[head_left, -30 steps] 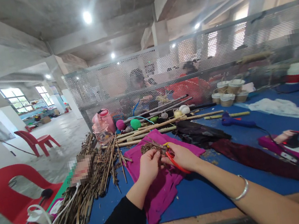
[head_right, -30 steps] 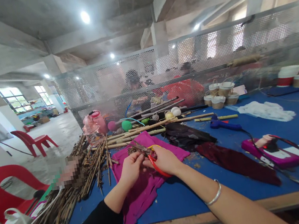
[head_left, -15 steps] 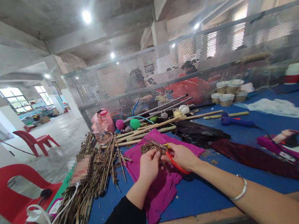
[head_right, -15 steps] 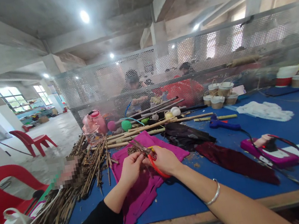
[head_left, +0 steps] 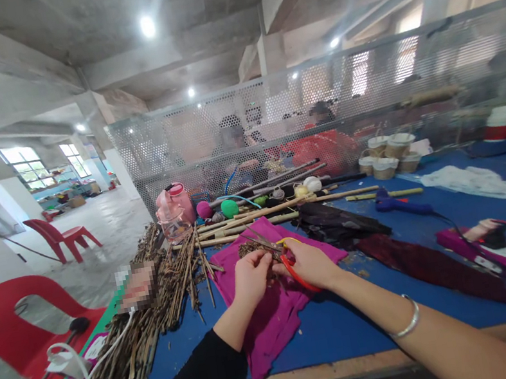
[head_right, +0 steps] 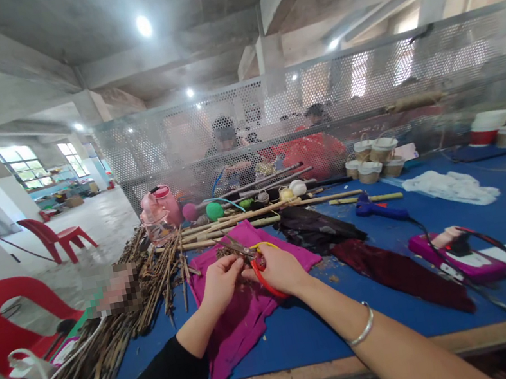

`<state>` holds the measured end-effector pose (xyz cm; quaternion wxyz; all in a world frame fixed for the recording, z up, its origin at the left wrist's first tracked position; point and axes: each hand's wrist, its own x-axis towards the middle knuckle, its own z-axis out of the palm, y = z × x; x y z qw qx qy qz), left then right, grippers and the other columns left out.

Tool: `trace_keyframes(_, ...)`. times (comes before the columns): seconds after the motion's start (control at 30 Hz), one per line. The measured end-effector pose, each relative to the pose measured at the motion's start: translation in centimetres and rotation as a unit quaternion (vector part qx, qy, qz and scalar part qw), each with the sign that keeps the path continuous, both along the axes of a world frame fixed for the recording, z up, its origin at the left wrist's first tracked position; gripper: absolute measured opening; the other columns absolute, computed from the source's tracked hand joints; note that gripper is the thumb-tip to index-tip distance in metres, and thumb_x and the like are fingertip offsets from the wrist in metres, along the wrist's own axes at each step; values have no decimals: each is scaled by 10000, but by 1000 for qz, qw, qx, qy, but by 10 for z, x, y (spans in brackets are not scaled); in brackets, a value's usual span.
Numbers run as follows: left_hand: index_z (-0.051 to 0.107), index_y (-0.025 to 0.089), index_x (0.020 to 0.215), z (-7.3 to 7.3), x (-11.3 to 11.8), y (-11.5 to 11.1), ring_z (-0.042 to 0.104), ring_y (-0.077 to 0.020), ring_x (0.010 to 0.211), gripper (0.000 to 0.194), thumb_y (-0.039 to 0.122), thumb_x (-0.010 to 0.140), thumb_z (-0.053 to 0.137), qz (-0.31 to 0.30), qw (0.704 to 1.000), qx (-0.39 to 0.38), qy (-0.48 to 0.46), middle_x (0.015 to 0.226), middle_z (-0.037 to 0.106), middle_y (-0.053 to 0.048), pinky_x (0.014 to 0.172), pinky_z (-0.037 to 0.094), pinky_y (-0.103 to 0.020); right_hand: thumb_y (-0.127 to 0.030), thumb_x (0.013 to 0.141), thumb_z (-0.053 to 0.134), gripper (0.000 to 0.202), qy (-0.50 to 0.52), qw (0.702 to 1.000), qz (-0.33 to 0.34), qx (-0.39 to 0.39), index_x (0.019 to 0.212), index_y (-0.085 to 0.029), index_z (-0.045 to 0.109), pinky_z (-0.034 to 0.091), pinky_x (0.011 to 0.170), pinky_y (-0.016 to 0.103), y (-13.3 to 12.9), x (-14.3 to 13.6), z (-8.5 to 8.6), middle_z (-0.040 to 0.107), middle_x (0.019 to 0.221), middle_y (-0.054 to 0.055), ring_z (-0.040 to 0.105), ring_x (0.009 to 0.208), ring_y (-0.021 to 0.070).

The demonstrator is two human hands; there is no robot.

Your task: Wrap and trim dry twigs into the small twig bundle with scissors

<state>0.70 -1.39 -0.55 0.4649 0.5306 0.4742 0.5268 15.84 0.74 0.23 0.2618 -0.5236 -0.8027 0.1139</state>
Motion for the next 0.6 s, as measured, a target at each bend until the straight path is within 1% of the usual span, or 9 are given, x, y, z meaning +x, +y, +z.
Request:
trace_keyframes(0.17, 627, 121, 752, 2, 1, -1, 460, -74, 381, 224, 330, 706, 563, 7, 1000, -2, 16, 582, 586, -8, 343, 376, -185, -493, 677, 593, 379, -8, 1000, 3, 29, 881, -182, 516, 338, 589, 240, 0, 0, 2, 592, 833, 39, 552, 726, 161)
trace_keyframes(0.3, 625, 125, 759, 1, 0, -1, 472, -83, 386, 217, 325, 706, 561, 7, 1000, -2, 18, 555, 577, -4, 338, 376, -184, -512, 703, 559, 363, -14, 1000, -14, 22, 855, -186, 512, 326, 564, 238, 1, 1, -2, 603, 818, 44, 556, 684, 157)
trace_keyframes(0.43, 619, 136, 757, 0, -1, -1, 476, -84, 392, 214, 335, 713, 554, 5, 1000, 1, 10, 552, 569, 3, 343, 387, -188, -523, 721, 532, 374, -11, 1000, -18, 8, 899, -194, 528, 333, 559, 236, 3, 2, -6, 622, 783, 38, 577, 679, 169)
trace_keyframes(0.6, 620, 134, 764, 2, 1, -2, 464, -70, 385, 210, 330, 706, 571, 7, 1000, -14, -12, 550, 574, 6, 343, 372, -173, -525, 724, 527, 384, 7, 1000, -7, -13, 934, -206, 559, 349, 564, 228, 2, 1, -6, 650, 812, 49, 599, 710, 175)
